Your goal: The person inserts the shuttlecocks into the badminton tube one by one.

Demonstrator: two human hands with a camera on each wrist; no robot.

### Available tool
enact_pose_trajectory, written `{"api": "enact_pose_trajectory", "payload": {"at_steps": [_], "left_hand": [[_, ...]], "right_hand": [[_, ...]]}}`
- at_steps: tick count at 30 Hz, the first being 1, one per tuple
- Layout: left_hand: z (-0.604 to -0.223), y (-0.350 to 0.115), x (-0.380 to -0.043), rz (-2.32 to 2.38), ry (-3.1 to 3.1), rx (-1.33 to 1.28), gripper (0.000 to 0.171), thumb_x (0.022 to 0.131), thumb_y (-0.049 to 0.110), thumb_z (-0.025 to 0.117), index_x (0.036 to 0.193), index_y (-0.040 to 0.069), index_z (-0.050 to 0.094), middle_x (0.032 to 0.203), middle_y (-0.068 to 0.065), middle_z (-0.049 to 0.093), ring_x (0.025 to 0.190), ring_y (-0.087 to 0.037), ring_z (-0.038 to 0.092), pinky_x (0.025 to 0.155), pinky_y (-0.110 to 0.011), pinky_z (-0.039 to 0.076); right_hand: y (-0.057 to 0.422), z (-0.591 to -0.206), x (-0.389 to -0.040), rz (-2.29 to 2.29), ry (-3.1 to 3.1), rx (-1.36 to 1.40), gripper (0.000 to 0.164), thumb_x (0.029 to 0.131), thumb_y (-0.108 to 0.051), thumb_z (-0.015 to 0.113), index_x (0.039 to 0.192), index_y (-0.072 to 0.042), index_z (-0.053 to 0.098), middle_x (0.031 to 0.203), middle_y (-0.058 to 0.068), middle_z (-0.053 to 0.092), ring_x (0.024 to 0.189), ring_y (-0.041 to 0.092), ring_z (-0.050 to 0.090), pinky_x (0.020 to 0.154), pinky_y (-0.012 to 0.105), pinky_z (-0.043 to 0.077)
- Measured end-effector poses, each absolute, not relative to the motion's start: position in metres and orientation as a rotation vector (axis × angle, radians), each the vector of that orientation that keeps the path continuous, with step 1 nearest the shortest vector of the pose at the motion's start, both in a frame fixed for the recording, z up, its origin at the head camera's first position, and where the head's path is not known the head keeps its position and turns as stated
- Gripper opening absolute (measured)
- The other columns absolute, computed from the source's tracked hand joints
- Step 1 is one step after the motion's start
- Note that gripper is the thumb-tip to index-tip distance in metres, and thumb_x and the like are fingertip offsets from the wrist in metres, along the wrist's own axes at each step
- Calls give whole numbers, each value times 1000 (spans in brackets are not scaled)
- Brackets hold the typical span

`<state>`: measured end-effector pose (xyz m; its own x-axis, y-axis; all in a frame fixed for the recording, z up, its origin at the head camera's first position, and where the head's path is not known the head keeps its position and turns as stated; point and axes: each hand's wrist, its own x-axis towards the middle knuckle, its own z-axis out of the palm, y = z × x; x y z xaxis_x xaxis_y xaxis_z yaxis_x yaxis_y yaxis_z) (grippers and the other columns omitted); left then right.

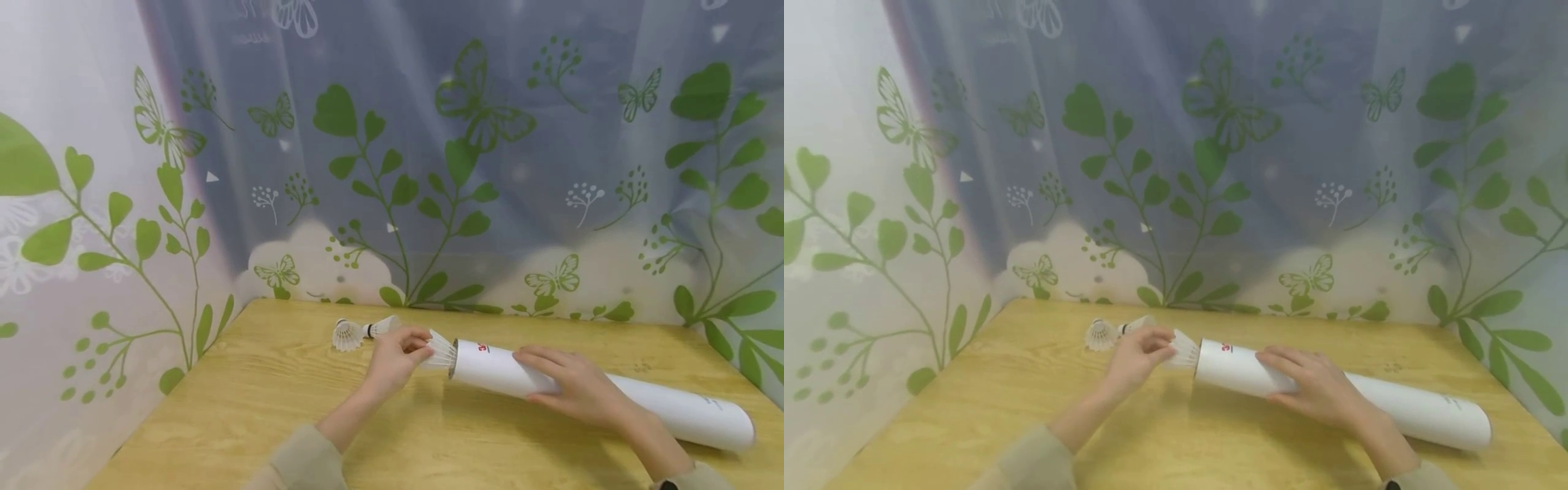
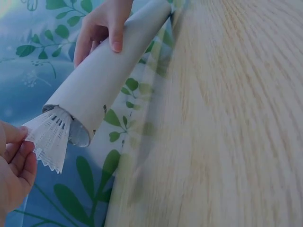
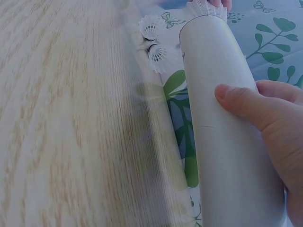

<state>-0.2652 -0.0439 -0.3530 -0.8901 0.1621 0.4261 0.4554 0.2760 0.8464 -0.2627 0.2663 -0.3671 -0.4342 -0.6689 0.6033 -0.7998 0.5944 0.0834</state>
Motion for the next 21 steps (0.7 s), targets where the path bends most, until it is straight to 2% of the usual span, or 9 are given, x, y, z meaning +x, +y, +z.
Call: {"api": "enact_pose_trajectory", "payload": {"at_steps": [12, 21], "left_hand": [[-362, -23, -267, -1823, -2253, -515, 10, 81, 1, 68, 91, -2, 66, 79, -9, 68, 71, -8, 59, 63, -18, 47], [-365, -24, -268, -1686, -2315, -530, 8, 83, 3, 67, 90, 1, 69, 85, -7, 69, 77, -14, 62, 66, -21, 50]], "right_hand": [[266, -367, -263, 291, -2245, 1142, 68, 66, -30, 82, 127, -17, 57, 123, 1, 58, 103, 21, 59, 73, 44, 49], [267, -371, -264, 278, -2193, 1174, 63, 69, -34, 80, 125, -15, 58, 120, 2, 60, 100, 21, 60, 72, 43, 50]]}}
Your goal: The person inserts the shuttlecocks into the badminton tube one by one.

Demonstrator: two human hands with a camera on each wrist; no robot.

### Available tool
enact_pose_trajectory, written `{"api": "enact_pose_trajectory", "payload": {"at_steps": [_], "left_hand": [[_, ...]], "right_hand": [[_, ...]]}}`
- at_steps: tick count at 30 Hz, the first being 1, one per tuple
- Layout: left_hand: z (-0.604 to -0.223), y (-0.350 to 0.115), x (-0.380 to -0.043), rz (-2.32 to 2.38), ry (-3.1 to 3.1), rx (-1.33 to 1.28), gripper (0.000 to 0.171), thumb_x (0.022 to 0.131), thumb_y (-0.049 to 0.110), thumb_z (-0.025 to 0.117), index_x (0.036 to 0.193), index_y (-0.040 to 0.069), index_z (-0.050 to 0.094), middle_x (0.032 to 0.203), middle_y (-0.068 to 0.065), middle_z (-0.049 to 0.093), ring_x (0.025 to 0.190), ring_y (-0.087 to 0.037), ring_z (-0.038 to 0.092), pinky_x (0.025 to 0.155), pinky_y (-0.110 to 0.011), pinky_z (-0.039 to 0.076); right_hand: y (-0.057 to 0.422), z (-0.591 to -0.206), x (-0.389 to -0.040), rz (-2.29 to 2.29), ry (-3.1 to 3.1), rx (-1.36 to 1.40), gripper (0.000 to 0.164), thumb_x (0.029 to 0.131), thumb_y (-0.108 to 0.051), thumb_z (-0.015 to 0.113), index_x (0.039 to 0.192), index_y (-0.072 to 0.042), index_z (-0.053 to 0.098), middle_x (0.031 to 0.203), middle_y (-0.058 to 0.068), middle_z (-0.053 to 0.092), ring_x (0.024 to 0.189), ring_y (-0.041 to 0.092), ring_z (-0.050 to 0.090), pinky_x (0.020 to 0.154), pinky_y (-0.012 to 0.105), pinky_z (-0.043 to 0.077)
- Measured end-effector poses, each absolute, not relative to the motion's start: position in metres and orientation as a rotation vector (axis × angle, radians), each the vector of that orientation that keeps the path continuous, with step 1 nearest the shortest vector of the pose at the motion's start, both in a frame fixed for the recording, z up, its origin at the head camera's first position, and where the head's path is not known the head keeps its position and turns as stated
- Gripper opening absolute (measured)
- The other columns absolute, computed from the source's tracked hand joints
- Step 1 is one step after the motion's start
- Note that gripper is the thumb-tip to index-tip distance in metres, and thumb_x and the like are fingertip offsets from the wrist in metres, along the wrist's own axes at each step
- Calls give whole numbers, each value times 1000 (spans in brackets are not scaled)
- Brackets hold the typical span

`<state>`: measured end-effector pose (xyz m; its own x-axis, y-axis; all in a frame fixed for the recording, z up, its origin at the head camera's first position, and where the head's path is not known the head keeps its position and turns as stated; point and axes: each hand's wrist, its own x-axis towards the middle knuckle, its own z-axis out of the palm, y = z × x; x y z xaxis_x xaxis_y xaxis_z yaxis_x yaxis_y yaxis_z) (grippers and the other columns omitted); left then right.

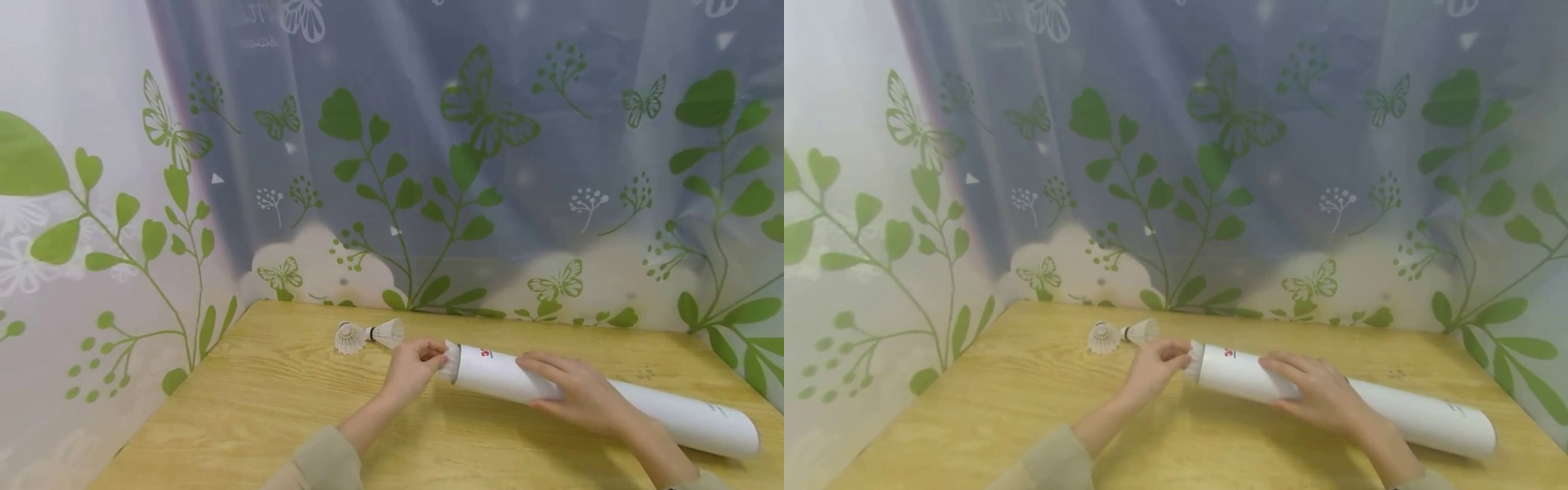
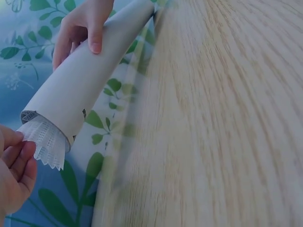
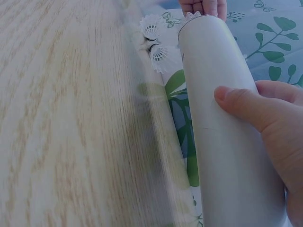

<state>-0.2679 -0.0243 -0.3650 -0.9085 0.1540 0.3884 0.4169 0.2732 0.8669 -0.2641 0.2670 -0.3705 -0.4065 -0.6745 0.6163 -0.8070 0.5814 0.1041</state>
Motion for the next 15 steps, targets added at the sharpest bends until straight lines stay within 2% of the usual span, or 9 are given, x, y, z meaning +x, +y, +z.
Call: {"api": "enact_pose_trajectory", "payload": {"at_steps": [15], "left_hand": [[-367, -25, -268, -1528, -2358, -602, 5, 81, 2, 68, 85, 2, 72, 84, -7, 70, 72, -12, 61, 61, -20, 48]], "right_hand": [[262, -370, -263, 303, -2199, 1183, 65, 67, -30, 82, 125, -15, 58, 119, 4, 60, 102, 20, 59, 71, 43, 50]]}}
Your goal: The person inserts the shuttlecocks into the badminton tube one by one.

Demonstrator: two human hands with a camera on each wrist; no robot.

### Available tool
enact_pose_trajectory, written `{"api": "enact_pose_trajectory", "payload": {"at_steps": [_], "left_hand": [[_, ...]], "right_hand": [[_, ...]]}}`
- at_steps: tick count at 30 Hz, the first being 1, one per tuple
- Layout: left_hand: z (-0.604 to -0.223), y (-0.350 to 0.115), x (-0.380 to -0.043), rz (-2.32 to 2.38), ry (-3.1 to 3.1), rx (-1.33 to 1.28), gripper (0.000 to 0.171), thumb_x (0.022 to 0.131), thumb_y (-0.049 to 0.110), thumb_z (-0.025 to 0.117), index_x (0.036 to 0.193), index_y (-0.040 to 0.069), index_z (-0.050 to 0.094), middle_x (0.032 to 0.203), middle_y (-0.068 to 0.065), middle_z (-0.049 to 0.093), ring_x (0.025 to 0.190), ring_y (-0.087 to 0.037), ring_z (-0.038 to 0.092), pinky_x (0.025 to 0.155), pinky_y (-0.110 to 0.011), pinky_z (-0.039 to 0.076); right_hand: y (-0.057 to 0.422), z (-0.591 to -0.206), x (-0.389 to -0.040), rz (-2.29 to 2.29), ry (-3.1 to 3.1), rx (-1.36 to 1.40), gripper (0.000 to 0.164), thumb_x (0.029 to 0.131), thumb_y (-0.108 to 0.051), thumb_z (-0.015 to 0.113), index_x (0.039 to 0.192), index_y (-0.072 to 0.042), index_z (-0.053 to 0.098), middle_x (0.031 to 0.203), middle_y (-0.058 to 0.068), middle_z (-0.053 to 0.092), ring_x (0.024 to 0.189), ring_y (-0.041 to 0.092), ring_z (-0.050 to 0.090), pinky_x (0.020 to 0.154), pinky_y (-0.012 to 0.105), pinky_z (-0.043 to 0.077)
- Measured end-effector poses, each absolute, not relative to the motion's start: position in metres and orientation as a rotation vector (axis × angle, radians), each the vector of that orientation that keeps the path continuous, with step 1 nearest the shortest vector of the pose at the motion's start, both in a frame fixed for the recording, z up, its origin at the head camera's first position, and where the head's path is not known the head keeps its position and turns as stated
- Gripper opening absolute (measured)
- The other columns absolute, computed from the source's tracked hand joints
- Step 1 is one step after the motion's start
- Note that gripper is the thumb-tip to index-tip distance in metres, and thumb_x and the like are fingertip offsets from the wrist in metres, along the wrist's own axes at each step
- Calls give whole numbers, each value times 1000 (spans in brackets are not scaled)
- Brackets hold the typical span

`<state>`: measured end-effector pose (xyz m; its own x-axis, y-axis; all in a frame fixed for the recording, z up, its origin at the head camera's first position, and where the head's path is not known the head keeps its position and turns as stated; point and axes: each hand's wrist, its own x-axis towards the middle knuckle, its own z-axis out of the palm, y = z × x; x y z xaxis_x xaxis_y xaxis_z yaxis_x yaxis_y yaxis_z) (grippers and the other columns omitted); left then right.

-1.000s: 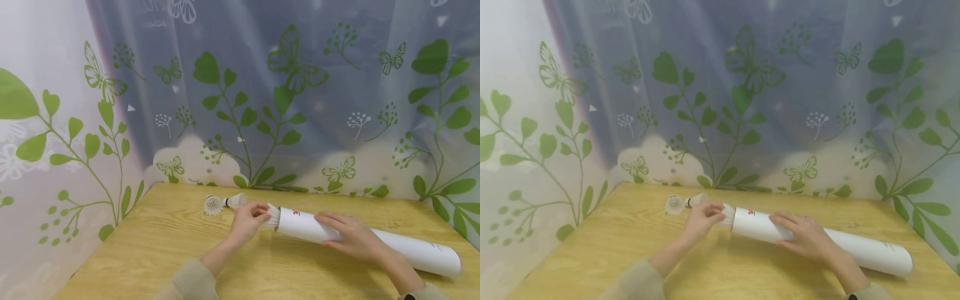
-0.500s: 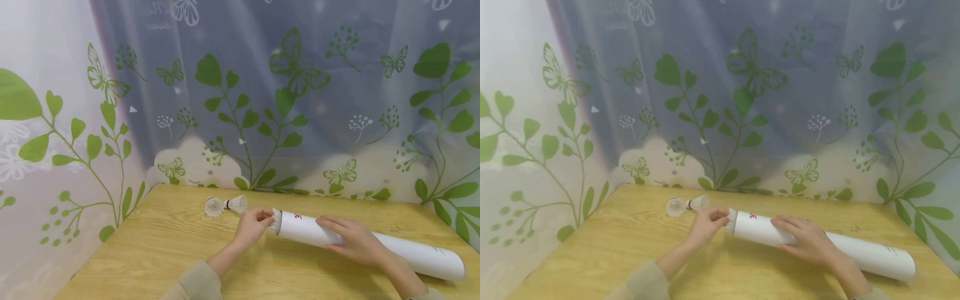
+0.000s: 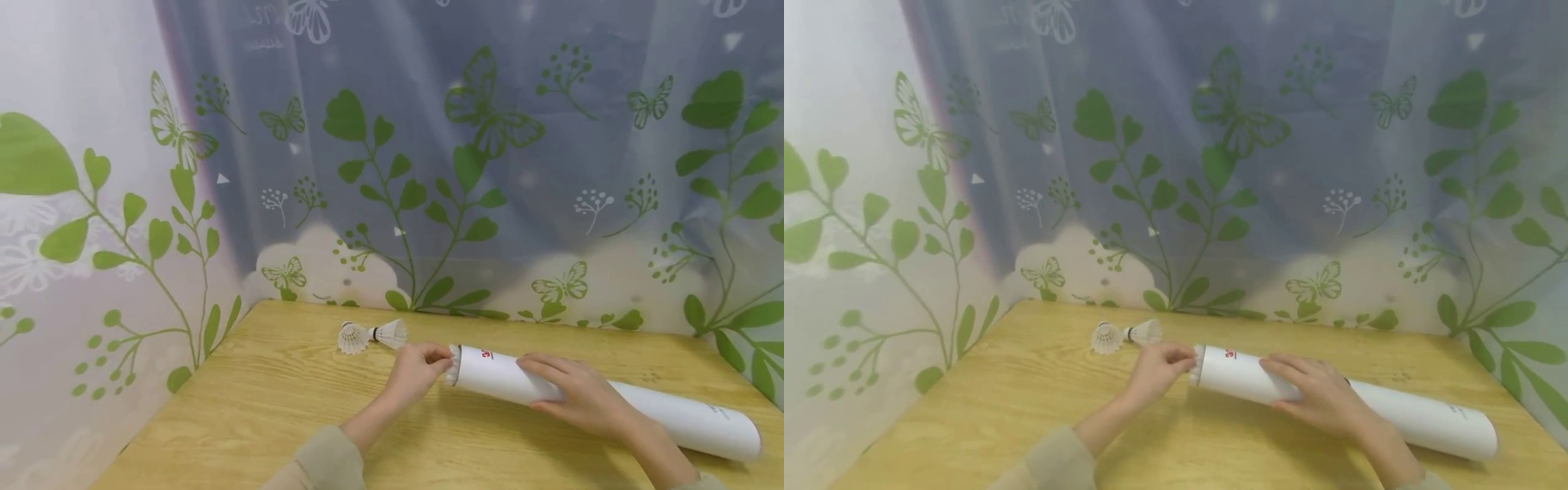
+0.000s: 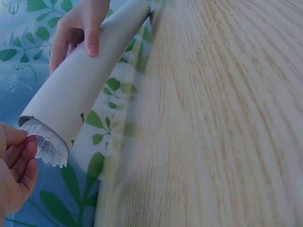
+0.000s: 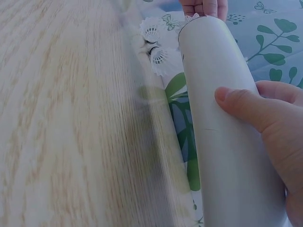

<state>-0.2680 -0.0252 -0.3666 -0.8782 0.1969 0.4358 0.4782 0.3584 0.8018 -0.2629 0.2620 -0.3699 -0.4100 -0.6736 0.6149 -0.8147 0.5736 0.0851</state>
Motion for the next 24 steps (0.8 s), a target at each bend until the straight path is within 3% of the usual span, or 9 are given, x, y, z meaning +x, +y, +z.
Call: {"api": "enact_pose_trajectory", "payload": {"at_steps": [6, 16, 24], "left_hand": [[-366, -23, -268, -1543, -2363, -626, 5, 80, 0, 69, 83, 1, 72, 82, -7, 70, 70, -8, 59, 58, -19, 47], [-368, -19, -268, -1648, -2348, -596, 6, 81, -2, 66, 84, -1, 71, 84, -9, 70, 78, -15, 65, 64, -20, 50], [-366, -18, -268, -1710, -2349, -525, 4, 80, -3, 66, 82, 0, 69, 79, -6, 69, 72, -10, 61, 61, -20, 48]], "right_hand": [[259, -370, -262, 295, -2217, 1158, 65, 66, -31, 82, 125, -17, 58, 120, 2, 60, 101, 20, 59, 71, 43, 50], [258, -368, -262, 303, -2250, 1142, 66, 66, -29, 83, 126, -19, 57, 122, -1, 58, 102, 19, 59, 72, 43, 50], [258, -370, -266, 298, -2214, 1155, 65, 67, -32, 82, 126, -18, 57, 122, 0, 59, 101, 20, 60, 72, 43, 50]]}}
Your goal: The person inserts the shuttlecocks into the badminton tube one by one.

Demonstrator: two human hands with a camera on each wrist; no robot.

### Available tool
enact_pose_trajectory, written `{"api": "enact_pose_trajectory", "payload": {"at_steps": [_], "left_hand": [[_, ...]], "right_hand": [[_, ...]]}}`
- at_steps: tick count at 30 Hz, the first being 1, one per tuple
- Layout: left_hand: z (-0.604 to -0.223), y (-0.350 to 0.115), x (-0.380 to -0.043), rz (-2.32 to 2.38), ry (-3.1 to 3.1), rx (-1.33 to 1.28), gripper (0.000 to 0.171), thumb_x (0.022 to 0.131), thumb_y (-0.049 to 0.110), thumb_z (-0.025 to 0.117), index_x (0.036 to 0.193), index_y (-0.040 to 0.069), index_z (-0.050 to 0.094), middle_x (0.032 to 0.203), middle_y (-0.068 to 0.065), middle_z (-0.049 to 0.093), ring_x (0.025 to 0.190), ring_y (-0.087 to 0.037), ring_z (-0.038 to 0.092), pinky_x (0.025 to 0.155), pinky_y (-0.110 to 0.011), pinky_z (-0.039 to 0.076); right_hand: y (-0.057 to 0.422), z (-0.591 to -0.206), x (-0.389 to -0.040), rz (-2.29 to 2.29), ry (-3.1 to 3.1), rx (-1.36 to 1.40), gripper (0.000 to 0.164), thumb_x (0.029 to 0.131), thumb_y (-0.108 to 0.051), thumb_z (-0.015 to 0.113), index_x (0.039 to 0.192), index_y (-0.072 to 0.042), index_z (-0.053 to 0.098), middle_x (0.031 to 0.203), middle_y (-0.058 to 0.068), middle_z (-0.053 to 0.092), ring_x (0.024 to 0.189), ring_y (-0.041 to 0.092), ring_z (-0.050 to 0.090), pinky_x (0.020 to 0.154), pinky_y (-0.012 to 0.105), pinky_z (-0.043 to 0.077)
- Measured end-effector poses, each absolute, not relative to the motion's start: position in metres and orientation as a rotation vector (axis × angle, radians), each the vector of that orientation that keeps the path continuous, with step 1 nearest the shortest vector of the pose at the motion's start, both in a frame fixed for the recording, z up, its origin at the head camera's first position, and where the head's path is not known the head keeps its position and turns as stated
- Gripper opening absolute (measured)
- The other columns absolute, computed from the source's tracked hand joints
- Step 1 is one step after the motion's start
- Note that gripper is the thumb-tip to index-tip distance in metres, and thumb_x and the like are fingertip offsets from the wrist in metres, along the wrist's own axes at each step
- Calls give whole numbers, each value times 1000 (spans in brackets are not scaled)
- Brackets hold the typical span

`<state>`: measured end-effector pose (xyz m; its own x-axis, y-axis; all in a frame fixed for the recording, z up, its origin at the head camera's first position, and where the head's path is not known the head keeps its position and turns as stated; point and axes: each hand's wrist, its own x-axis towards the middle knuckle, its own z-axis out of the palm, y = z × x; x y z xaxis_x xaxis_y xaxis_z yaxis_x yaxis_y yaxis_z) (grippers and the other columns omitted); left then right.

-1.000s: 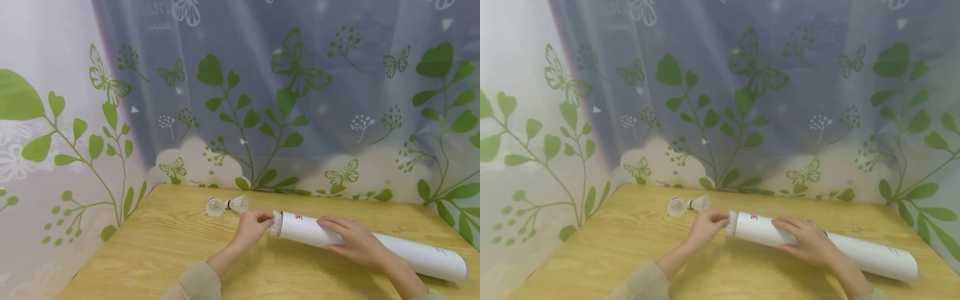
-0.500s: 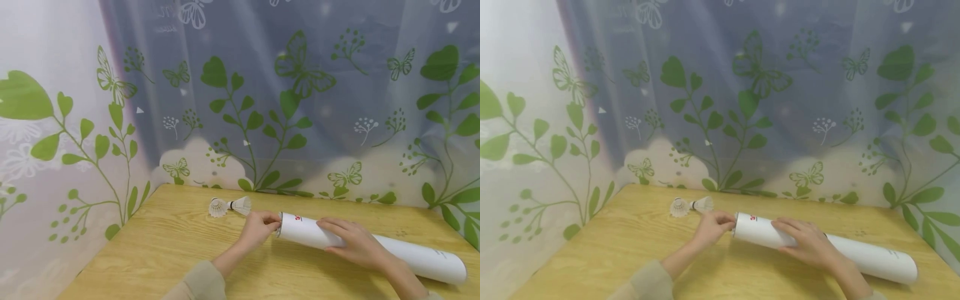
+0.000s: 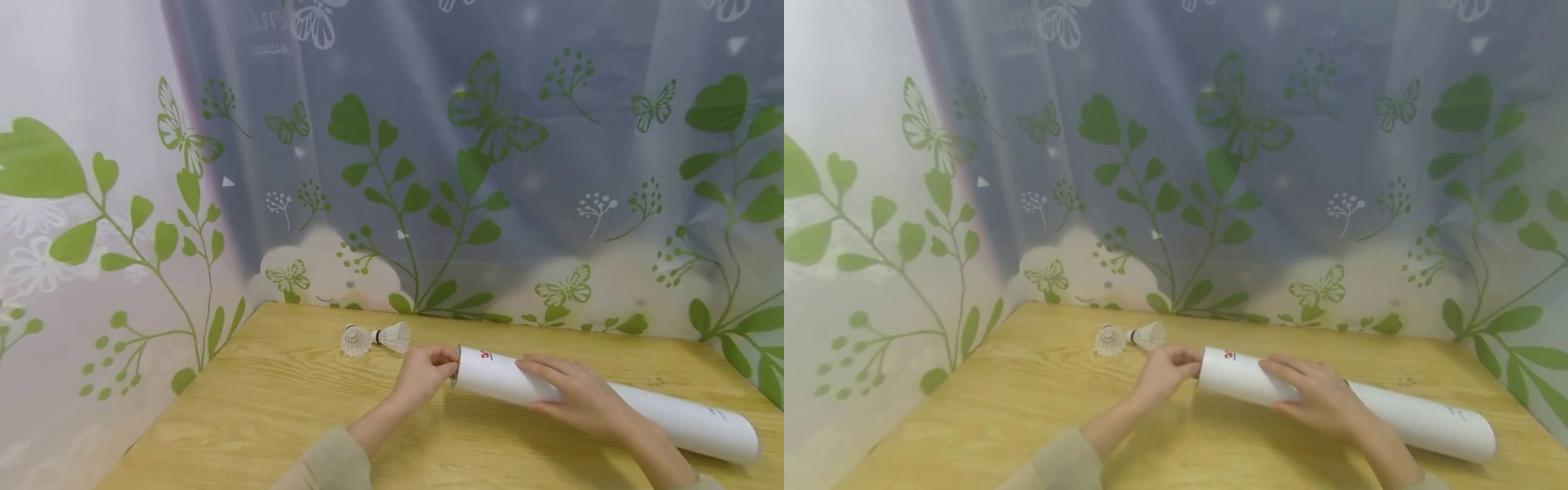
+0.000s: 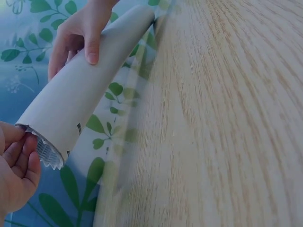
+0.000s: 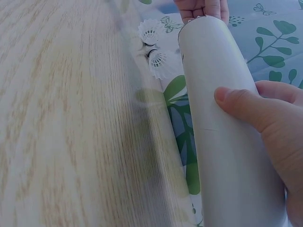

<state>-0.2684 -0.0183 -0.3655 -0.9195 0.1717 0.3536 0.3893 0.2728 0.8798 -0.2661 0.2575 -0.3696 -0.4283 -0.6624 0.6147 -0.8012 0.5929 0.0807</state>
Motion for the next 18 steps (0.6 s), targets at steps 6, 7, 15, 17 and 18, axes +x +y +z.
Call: {"api": "enact_pose_trajectory", "payload": {"at_steps": [6, 7, 15, 17, 18], "left_hand": [[-365, -18, -270, -1754, -2346, -495, 3, 80, -3, 66, 81, -1, 68, 81, -8, 69, 77, -13, 62, 65, -22, 50], [-366, -18, -271, -1766, -2342, -491, 3, 80, -3, 66, 81, -1, 68, 81, -8, 69, 78, -14, 63, 65, -23, 50], [-369, -18, -273, -1835, -2304, -484, 3, 79, -4, 66, 81, -3, 68, 83, -10, 69, 77, -13, 62, 65, -22, 50], [-368, -19, -272, -1851, -2299, -475, 3, 80, -3, 67, 82, -3, 68, 84, -11, 69, 77, -13, 62, 64, -22, 50], [-369, -19, -272, -1859, -2296, -472, 4, 80, -2, 67, 83, -3, 69, 85, -11, 69, 77, -13, 62, 64, -23, 50]], "right_hand": [[256, -367, -265, 292, -2224, 1155, 66, 66, -30, 82, 125, -17, 58, 120, 3, 60, 102, 20, 59, 73, 43, 50], [255, -367, -265, 291, -2226, 1155, 66, 66, -30, 82, 125, -17, 58, 120, 3, 60, 101, 20, 59, 73, 43, 50], [255, -368, -266, 285, -2225, 1161, 65, 66, -31, 82, 125, -17, 58, 120, 2, 59, 101, 20, 60, 72, 43, 49], [255, -369, -266, 286, -2227, 1166, 65, 66, -31, 82, 125, -17, 58, 121, 1, 59, 101, 19, 60, 72, 43, 49], [255, -369, -266, 286, -2227, 1166, 65, 67, -32, 82, 125, -17, 58, 121, 0, 59, 101, 19, 60, 71, 43, 49]]}}
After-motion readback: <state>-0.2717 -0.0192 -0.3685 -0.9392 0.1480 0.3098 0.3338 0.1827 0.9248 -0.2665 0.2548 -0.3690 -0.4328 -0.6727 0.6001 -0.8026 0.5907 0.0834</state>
